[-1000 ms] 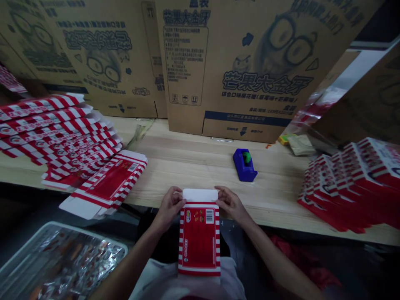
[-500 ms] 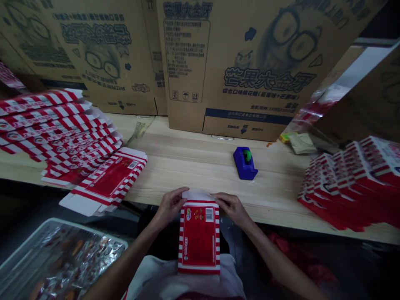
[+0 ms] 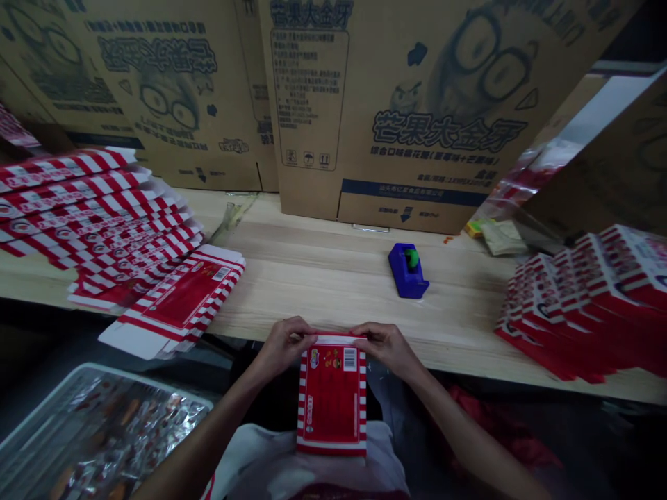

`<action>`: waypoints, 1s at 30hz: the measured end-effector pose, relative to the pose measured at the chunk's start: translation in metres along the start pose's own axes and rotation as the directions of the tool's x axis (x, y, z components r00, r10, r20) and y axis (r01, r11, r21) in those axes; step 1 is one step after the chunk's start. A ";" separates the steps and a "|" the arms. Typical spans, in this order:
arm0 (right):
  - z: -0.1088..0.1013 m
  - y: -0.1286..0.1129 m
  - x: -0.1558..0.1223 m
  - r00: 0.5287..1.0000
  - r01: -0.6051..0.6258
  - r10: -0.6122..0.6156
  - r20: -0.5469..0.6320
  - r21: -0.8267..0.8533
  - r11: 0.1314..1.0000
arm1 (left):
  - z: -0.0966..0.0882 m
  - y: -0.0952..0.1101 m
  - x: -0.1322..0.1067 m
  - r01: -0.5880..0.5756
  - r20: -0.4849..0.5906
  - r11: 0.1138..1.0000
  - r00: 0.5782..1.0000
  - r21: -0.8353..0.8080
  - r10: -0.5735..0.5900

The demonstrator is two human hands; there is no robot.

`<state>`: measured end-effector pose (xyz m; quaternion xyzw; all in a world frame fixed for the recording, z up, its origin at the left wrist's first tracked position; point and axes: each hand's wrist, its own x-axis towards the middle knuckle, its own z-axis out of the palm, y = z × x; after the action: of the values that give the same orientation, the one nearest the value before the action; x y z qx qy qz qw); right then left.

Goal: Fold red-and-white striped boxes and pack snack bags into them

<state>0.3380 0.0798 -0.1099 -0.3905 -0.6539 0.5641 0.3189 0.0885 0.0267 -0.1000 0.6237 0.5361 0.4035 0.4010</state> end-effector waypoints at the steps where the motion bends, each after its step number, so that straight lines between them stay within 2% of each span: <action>1: 0.000 -0.002 0.001 1.000 0.000 0.000 -0.011 -0.030 1.000 | -0.001 0.001 0.001 0.008 0.006 1.000 1.000 0.008 -0.008; 4: -0.002 -0.010 0.008 0.999 -0.005 0.002 -0.046 -0.067 0.998 | -0.007 0.007 0.005 0.064 0.023 0.998 0.998 -0.021 -0.063; 9: -0.001 -0.023 0.017 0.997 -0.046 0.043 -0.063 -0.044 0.998 | -0.014 0.012 0.016 0.157 0.084 0.975 0.986 -0.159 -0.146; 13: 0.003 -0.022 0.016 0.996 -0.040 0.041 -0.084 0.011 0.999 | -0.013 0.004 0.020 0.177 0.122 0.957 0.981 -0.230 -0.152; 18: 0.005 -0.016 0.005 0.994 -0.013 0.018 -0.106 0.047 0.999 | -0.010 -0.007 0.013 0.188 0.155 0.944 0.976 -0.270 -0.150; 25: 0.015 -0.003 -0.011 0.985 0.045 -0.017 -0.172 0.163 0.986 | -0.005 -0.018 0.003 0.097 0.093 0.959 0.993 -0.267 -0.075; 30: 0.024 0.004 -0.019 0.975 0.044 -0.010 -0.223 0.149 0.988 | -0.001 -0.018 0.004 -0.031 0.030 0.992 0.999 -0.126 0.035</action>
<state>0.3268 0.0518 -0.1171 -0.4162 -0.5745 0.5610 0.4265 0.0816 0.0327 -0.1159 0.6123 0.4930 0.4330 0.4412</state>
